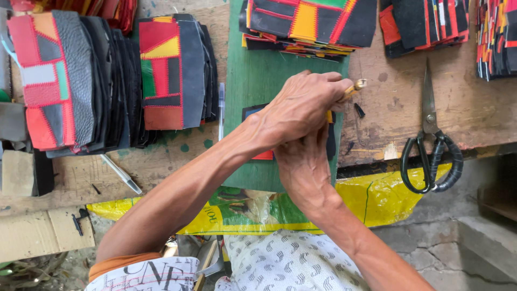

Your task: The person marks colorful patterned fabric pieces with a pencil and a blue plastic template, then stacks the marked pieces on a wooden workbench. The person repeats this process for multiple fabric pieces.

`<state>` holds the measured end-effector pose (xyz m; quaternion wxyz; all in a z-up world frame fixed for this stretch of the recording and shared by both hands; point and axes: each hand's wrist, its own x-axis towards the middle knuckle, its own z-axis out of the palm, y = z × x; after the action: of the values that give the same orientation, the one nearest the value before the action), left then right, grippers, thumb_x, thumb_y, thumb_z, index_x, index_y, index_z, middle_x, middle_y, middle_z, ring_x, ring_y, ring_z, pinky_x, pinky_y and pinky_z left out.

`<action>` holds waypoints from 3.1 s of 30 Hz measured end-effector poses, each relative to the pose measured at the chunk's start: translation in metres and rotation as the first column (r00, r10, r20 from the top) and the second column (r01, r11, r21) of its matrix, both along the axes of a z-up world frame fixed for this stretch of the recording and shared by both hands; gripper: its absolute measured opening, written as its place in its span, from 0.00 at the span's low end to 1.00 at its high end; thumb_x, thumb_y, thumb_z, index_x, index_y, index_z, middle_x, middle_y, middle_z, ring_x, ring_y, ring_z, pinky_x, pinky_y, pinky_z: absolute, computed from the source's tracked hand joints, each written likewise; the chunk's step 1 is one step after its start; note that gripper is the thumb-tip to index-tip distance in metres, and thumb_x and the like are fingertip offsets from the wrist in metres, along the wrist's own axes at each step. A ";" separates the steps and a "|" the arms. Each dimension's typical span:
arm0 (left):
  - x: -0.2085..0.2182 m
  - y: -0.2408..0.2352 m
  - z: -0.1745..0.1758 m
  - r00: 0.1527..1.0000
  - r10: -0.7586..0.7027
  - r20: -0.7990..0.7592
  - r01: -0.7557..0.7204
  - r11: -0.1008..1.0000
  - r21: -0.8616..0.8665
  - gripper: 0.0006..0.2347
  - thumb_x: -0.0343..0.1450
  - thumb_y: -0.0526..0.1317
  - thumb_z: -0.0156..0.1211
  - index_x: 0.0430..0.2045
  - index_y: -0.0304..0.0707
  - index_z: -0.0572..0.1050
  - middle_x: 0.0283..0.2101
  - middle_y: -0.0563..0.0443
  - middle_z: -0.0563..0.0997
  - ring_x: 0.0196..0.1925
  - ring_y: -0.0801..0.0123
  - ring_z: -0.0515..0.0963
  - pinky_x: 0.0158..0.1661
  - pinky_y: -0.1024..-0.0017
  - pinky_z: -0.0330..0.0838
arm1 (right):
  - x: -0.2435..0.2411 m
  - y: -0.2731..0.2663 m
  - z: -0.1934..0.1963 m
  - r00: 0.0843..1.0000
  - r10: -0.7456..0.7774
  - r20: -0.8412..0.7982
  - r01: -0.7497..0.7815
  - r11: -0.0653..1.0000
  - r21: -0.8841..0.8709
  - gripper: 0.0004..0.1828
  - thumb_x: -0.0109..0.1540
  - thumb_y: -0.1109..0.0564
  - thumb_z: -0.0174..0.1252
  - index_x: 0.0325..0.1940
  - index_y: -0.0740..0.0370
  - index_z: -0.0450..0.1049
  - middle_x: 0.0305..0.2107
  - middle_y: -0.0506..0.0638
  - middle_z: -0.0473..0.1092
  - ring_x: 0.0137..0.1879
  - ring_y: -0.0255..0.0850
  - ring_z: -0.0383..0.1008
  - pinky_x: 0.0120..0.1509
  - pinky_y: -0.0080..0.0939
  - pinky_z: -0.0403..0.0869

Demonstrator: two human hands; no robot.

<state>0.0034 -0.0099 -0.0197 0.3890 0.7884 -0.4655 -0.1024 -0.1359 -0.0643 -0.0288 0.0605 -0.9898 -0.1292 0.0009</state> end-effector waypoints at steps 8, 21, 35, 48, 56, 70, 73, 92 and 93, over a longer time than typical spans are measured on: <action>-0.020 0.112 0.030 0.941 0.330 -0.071 -0.327 0.944 0.052 0.06 0.70 0.30 0.63 0.36 0.36 0.72 0.37 0.42 0.77 0.39 0.42 0.79 0.36 0.54 0.71 | 0.004 -0.001 0.026 1.000 -0.018 -0.019 0.019 1.000 0.021 0.38 0.57 0.64 0.54 0.74 0.52 0.63 0.59 0.68 0.61 0.64 0.67 0.61 0.72 0.73 0.58; -0.033 0.119 0.034 0.892 0.448 -0.060 -0.447 0.894 0.038 0.10 0.68 0.26 0.60 0.41 0.31 0.69 0.40 0.36 0.75 0.42 0.38 0.77 0.36 0.52 0.70 | 0.006 0.000 0.032 1.000 -0.004 0.001 0.004 0.999 0.048 0.43 0.57 0.66 0.54 0.77 0.50 0.59 0.58 0.68 0.62 0.63 0.67 0.61 0.71 0.73 0.60; -0.002 0.007 0.003 0.827 0.214 -0.520 -0.253 0.967 -0.005 0.13 0.60 0.22 0.51 0.35 0.33 0.73 0.28 0.43 0.83 0.33 0.64 0.86 0.36 0.65 0.80 | 0.004 0.000 0.007 0.999 -0.023 -0.042 0.024 0.999 0.029 0.32 0.55 0.57 0.57 0.66 0.55 0.71 0.62 0.66 0.59 0.68 0.74 0.54 0.71 0.78 0.52; -0.004 0.051 0.014 0.972 0.209 -0.111 -0.214 0.976 -0.044 0.06 0.68 0.29 0.64 0.33 0.35 0.73 0.36 0.40 0.79 0.37 0.42 0.79 0.36 0.55 0.72 | 0.006 -0.001 0.016 0.996 -0.015 -0.091 0.020 0.999 0.048 0.28 0.55 0.61 0.57 0.61 0.52 0.71 0.60 0.63 0.61 0.65 0.69 0.58 0.73 0.77 0.54; -0.048 0.120 0.034 0.819 0.569 -0.078 -0.569 0.822 0.019 0.06 0.72 0.29 0.63 0.38 0.36 0.73 0.37 0.42 0.78 0.38 0.44 0.81 0.34 0.57 0.73 | 0.006 0.000 0.030 1.000 -0.011 0.009 0.011 1.000 0.028 0.42 0.58 0.64 0.55 0.77 0.50 0.59 0.58 0.66 0.61 0.62 0.65 0.61 0.71 0.73 0.59; -0.064 0.116 0.020 0.763 0.646 -0.037 -0.647 0.762 -0.034 0.09 0.71 0.26 0.62 0.40 0.34 0.72 0.38 0.41 0.76 0.37 0.46 0.81 0.33 0.57 0.73 | 0.006 0.000 0.030 1.000 0.005 0.009 -0.005 1.000 0.001 0.42 0.58 0.64 0.55 0.78 0.50 0.60 0.58 0.66 0.61 0.61 0.64 0.61 0.71 0.72 0.59; -0.061 0.118 0.025 0.793 0.608 -0.050 -0.609 0.793 -0.013 0.08 0.71 0.26 0.62 0.39 0.34 0.71 0.37 0.42 0.76 0.37 0.46 0.81 0.33 0.57 0.73 | 0.008 0.000 0.030 1.000 0.001 0.016 -0.001 1.000 0.008 0.42 0.58 0.64 0.55 0.78 0.49 0.60 0.58 0.66 0.61 0.61 0.63 0.61 0.71 0.71 0.59; -0.057 0.115 0.027 0.739 0.602 -0.302 -0.652 0.752 -0.096 0.05 0.72 0.27 0.61 0.38 0.32 0.72 0.33 0.43 0.79 0.35 0.55 0.83 0.36 0.66 0.77 | 0.005 -0.003 0.030 0.999 -0.023 0.035 0.020 0.996 0.085 0.41 0.56 0.66 0.56 0.76 0.52 0.64 0.60 0.66 0.63 0.63 0.63 0.62 0.73 0.70 0.58; -0.056 0.111 0.023 0.692 0.595 -0.410 -0.684 0.722 -0.106 0.05 0.73 0.26 0.60 0.38 0.31 0.72 0.32 0.44 0.79 0.33 0.58 0.84 0.37 0.68 0.78 | 0.004 -0.005 0.029 0.999 -0.034 0.033 0.030 0.993 0.110 0.41 0.56 0.66 0.56 0.75 0.53 0.64 0.61 0.66 0.64 0.64 0.63 0.63 0.74 0.70 0.58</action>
<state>-0.0530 0.1012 0.0036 0.5716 0.8145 -0.0917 -0.0372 -0.1318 -0.0691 0.0005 0.1126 -0.9867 -0.1143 -0.0243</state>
